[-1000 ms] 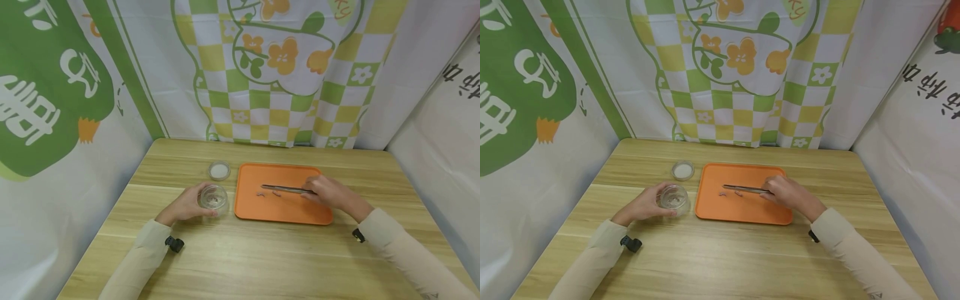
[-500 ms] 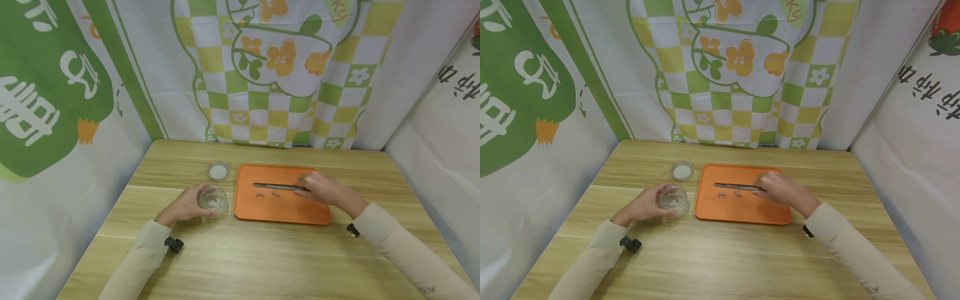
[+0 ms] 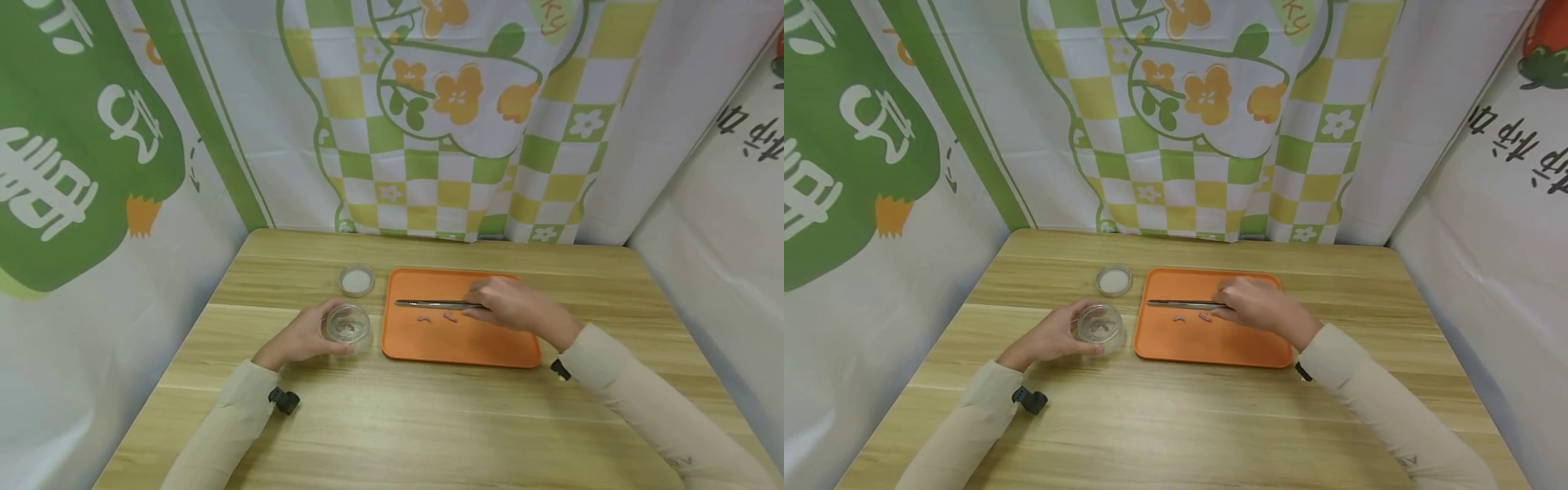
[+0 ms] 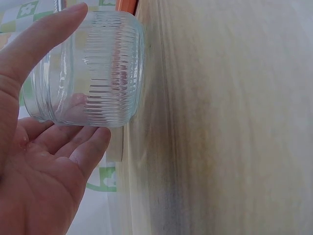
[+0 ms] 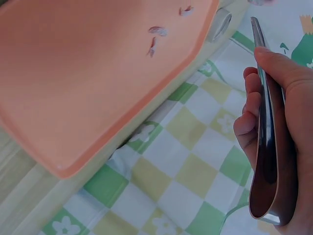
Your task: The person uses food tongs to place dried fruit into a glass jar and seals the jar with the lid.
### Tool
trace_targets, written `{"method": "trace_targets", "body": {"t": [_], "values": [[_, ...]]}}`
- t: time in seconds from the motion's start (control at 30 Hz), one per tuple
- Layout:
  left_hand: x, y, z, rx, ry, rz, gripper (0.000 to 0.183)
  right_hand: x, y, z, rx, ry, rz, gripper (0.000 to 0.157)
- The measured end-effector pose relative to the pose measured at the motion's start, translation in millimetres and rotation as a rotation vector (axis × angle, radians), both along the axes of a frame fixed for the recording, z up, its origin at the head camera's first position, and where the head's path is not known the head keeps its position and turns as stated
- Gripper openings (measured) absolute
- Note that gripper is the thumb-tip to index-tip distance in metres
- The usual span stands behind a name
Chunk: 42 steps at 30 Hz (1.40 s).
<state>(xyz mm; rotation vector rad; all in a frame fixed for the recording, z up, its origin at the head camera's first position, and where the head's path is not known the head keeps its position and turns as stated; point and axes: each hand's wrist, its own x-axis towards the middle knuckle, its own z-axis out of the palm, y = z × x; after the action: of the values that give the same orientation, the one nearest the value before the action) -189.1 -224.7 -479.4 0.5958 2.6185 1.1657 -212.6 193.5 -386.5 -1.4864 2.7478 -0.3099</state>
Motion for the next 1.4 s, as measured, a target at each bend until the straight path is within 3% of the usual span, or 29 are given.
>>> {"method": "trace_targets", "body": {"t": [0.27,0.57,0.9,1.4], "values": [[0.0,0.2,-0.7,-0.003,0.004,0.002,0.09,-2.4,-20.8,5.2,-0.014,0.04,0.048,0.019],[-2.0,0.2,-0.3,0.005,-0.005,0.003,0.09,-5.9,-43.6,8.9,0.0,-0.03,0.073,0.025],[-0.8,-0.4,1.1,0.014,-0.017,0.0,0.092,-7.1,-67.1,8.9,0.011,-0.043,0.095,0.018],[-0.1,0.2,1.2,0.003,-0.014,0.002,0.093,-6.9,-74.1,6.3,0.033,-0.065,0.076,0.018]]}}
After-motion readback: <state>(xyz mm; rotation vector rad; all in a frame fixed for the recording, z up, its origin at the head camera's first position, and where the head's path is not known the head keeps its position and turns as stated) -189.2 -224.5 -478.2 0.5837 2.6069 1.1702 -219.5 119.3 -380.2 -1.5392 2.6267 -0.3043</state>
